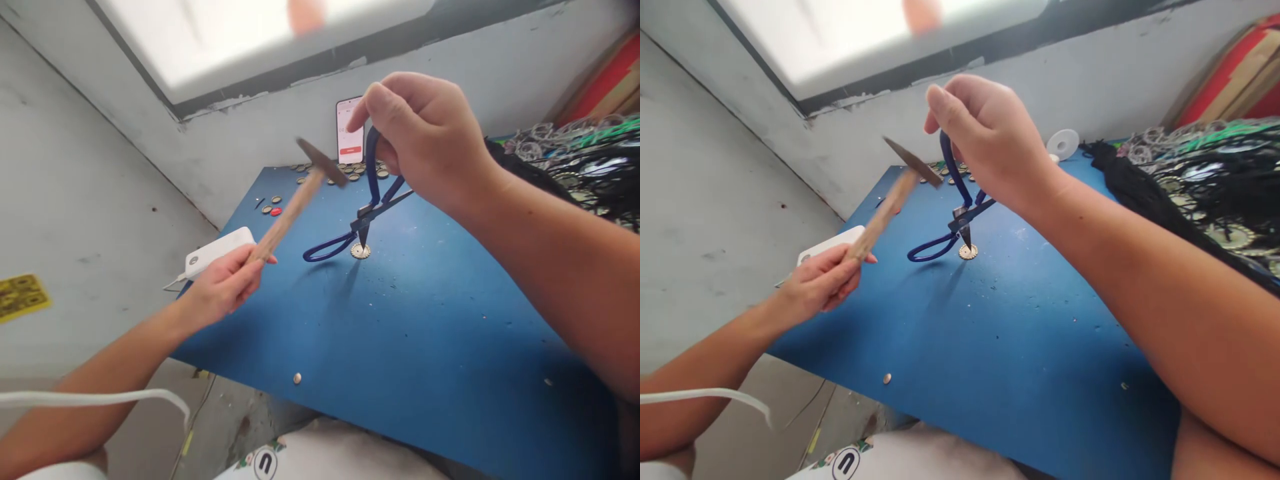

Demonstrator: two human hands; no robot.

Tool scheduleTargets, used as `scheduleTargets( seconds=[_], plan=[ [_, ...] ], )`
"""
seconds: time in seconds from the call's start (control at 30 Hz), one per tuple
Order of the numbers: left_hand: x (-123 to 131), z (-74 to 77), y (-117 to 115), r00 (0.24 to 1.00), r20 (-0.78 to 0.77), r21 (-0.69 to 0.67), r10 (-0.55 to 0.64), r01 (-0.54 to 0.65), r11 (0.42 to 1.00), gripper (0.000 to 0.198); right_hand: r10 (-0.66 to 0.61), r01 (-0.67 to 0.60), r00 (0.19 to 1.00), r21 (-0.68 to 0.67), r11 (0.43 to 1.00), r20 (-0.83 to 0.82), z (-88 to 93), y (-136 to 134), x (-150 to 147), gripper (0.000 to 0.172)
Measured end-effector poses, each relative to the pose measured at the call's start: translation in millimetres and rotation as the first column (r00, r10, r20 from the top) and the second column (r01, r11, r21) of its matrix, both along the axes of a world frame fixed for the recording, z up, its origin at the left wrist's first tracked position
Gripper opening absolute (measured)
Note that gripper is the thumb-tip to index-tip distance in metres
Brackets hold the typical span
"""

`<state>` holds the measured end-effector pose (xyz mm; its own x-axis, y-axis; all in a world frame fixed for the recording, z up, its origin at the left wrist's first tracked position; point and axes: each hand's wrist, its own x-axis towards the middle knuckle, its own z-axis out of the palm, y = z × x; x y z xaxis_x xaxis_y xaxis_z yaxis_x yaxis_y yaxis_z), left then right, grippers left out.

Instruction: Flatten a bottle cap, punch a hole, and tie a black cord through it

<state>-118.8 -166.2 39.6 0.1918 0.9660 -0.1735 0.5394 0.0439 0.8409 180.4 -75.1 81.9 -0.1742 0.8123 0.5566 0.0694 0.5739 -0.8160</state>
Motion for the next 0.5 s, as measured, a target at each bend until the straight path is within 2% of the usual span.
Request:
scheduleTargets(
  seconds=[0.07,0.17,0.27,0.3,0.4,0.5],
  plan=[
    [0.4,-9.7,-12.1,0.998,-0.058,0.099,-0.003,0.009,0.995,0.039,-0.002,0.002,1.000,0.004,1.000,0.005,-0.4,1.0,0.5,0.025],
    [3.0,-18.6,-19.6,0.999,-0.034,0.232,0.016,-0.007,0.973,0.037,-0.007,0.007,1.000,0.016,1.000,0.003,-1.7,2.8,1.0,0.025],
    [5.1,-17.6,-19.9,0.990,-0.142,0.145,-0.022,0.043,0.988,0.034,-0.007,0.007,1.000,0.021,1.000,0.001,-2.7,4.6,0.5,0.024],
    [5.7,-16.3,-19.8,0.989,-0.146,0.129,-0.013,0.033,0.991,0.034,-0.002,0.002,1.000,0.019,1.000,0.005,-2.7,4.8,-0.1,0.023],
    [8.3,-13.6,-21.4,0.996,-0.025,0.181,0.081,-0.075,0.981,0.037,-0.003,0.003,1.000,0.023,1.000,0.011,-1.6,3.8,-3.1,0.023],
    [12.3,-13.7,-23.9,0.996,-0.077,0.096,0.041,-0.034,0.995,0.034,-0.014,0.014,1.000,0.034,0.999,0.003,-0.2,2.3,-5.6,0.025]
  ],
)
